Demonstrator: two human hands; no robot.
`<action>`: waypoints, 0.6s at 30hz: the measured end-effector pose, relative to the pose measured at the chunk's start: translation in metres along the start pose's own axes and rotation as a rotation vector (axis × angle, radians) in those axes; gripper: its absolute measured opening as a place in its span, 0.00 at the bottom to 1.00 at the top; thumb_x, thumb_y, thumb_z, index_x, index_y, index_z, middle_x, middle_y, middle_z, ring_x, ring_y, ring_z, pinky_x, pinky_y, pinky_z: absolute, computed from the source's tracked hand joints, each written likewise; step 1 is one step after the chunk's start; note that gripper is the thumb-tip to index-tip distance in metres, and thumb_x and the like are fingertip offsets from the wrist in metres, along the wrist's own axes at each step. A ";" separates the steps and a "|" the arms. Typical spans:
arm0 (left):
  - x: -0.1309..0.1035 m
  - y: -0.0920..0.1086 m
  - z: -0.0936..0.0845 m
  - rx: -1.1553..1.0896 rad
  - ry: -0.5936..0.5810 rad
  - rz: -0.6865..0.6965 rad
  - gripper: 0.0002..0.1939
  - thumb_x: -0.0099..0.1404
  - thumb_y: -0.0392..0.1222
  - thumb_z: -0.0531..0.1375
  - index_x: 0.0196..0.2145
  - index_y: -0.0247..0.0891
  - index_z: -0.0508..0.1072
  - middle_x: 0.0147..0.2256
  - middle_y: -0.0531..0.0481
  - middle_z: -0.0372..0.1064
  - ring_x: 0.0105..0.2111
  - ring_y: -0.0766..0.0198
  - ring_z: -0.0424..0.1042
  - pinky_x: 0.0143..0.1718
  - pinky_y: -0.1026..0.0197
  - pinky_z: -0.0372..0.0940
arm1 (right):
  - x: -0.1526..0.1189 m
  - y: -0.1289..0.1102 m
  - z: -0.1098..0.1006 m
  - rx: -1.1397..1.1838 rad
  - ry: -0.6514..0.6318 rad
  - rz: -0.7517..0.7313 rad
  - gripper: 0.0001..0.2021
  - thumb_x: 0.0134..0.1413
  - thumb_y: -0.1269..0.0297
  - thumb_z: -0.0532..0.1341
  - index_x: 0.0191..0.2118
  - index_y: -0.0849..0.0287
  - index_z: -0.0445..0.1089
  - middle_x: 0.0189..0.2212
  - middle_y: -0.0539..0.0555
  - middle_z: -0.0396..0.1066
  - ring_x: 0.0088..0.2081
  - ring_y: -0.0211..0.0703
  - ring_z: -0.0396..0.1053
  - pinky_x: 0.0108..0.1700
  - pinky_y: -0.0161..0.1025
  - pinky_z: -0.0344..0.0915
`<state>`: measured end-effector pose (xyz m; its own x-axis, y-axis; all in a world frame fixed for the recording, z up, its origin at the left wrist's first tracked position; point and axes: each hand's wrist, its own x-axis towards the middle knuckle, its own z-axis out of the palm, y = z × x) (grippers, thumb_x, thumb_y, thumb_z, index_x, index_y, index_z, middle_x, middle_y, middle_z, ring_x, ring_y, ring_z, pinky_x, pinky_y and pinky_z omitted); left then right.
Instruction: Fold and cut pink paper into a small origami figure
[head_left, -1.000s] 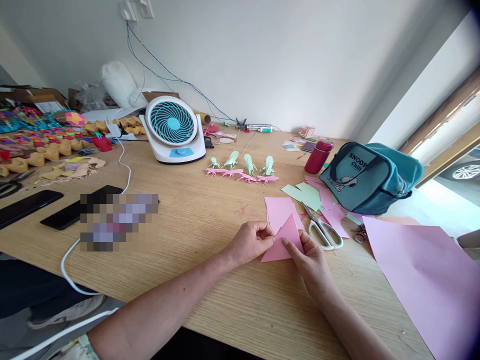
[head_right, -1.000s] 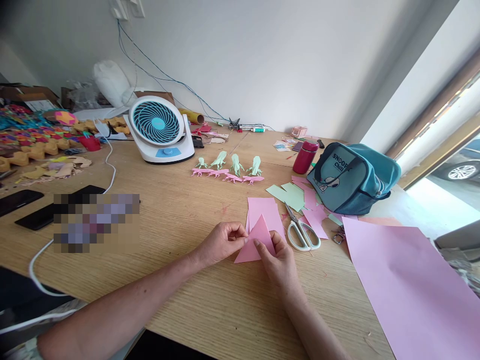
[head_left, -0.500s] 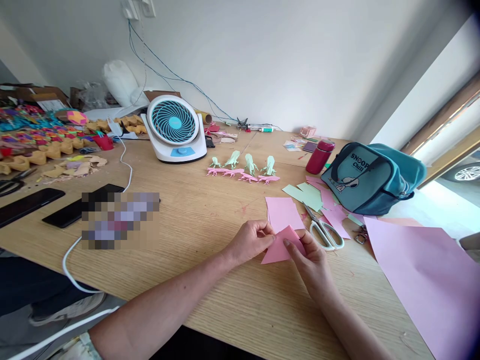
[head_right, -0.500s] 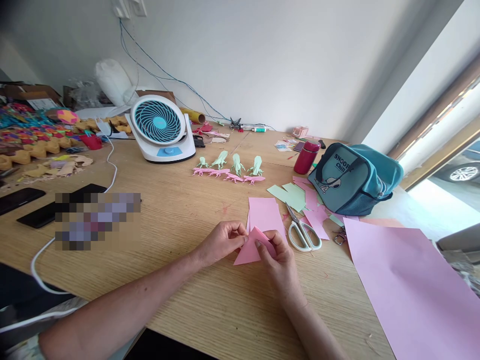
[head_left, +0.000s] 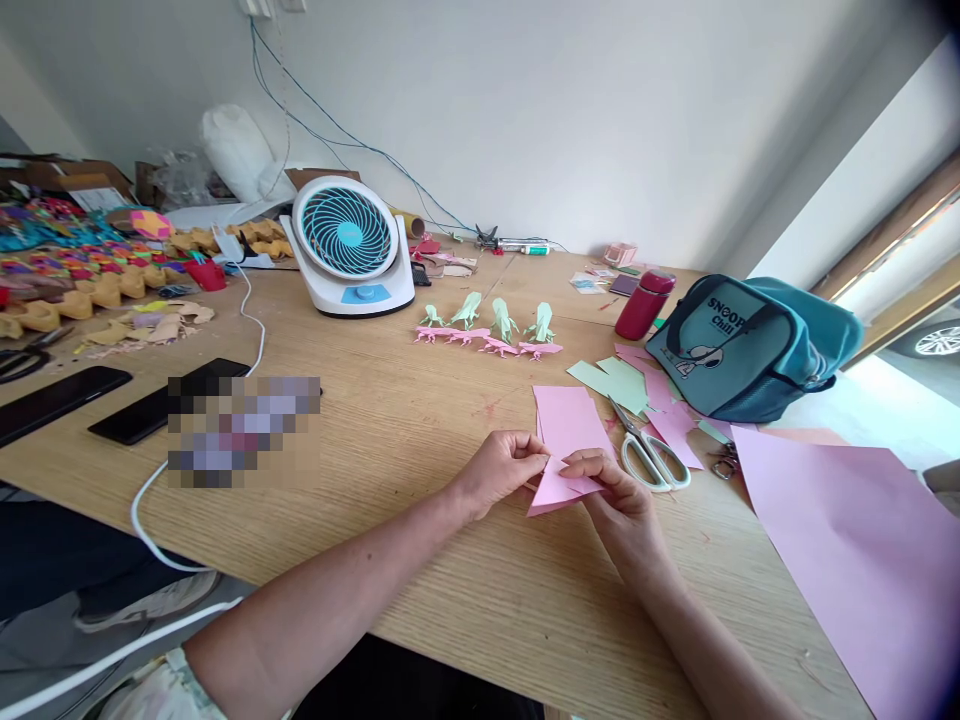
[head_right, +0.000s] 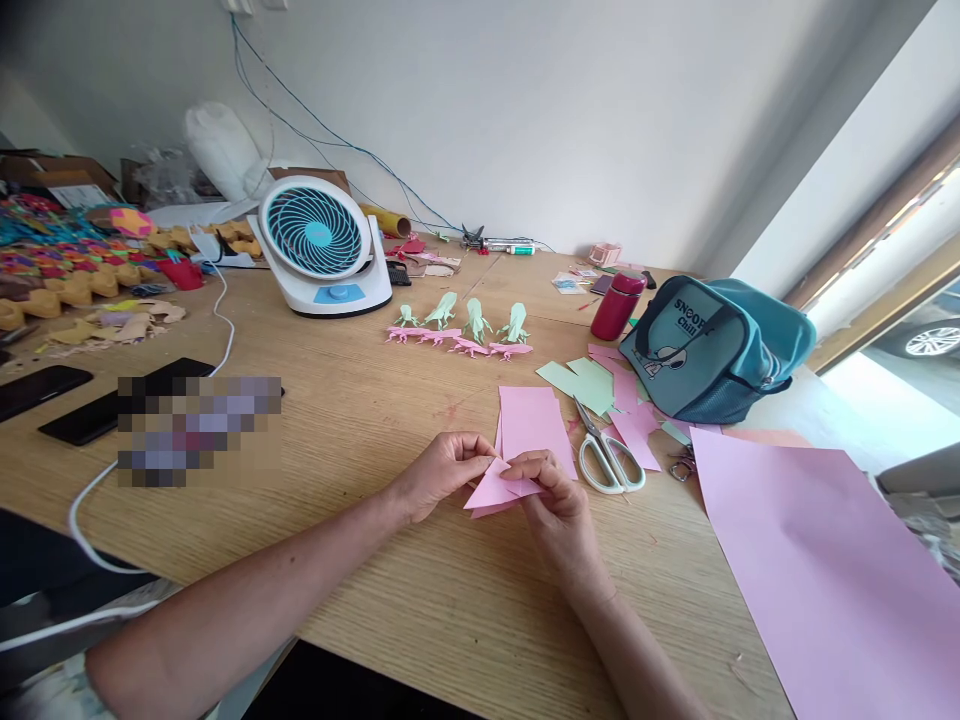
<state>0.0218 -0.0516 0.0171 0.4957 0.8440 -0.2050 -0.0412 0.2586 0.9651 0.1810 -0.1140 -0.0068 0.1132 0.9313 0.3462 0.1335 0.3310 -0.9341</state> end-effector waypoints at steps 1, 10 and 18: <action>0.000 0.000 0.000 -0.004 -0.008 -0.015 0.05 0.57 0.38 0.63 0.27 0.34 0.72 0.22 0.54 0.70 0.20 0.70 0.68 0.21 0.68 0.61 | 0.000 0.000 0.000 -0.003 -0.001 -0.011 0.05 0.54 0.65 0.64 0.32 0.50 0.78 0.36 0.54 0.71 0.42 0.49 0.67 0.45 0.44 0.62; -0.003 0.004 -0.001 -0.084 -0.020 -0.109 0.05 0.60 0.37 0.62 0.28 0.33 0.72 0.24 0.52 0.72 0.23 0.68 0.72 0.26 0.66 0.67 | 0.001 0.006 -0.005 -0.129 -0.049 -0.128 0.09 0.58 0.70 0.61 0.34 0.50 0.78 0.36 0.53 0.69 0.41 0.46 0.67 0.44 0.43 0.62; -0.003 0.003 -0.005 -0.101 -0.080 -0.098 0.10 0.60 0.44 0.64 0.29 0.33 0.73 0.26 0.50 0.74 0.25 0.66 0.73 0.25 0.65 0.68 | 0.001 0.008 -0.008 -0.234 -0.110 -0.241 0.13 0.59 0.77 0.57 0.36 0.52 0.75 0.37 0.52 0.67 0.41 0.43 0.66 0.44 0.42 0.62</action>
<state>0.0161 -0.0507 0.0197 0.5687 0.7735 -0.2798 -0.0742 0.3871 0.9191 0.1900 -0.1117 -0.0130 -0.0536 0.8456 0.5311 0.3668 0.5114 -0.7771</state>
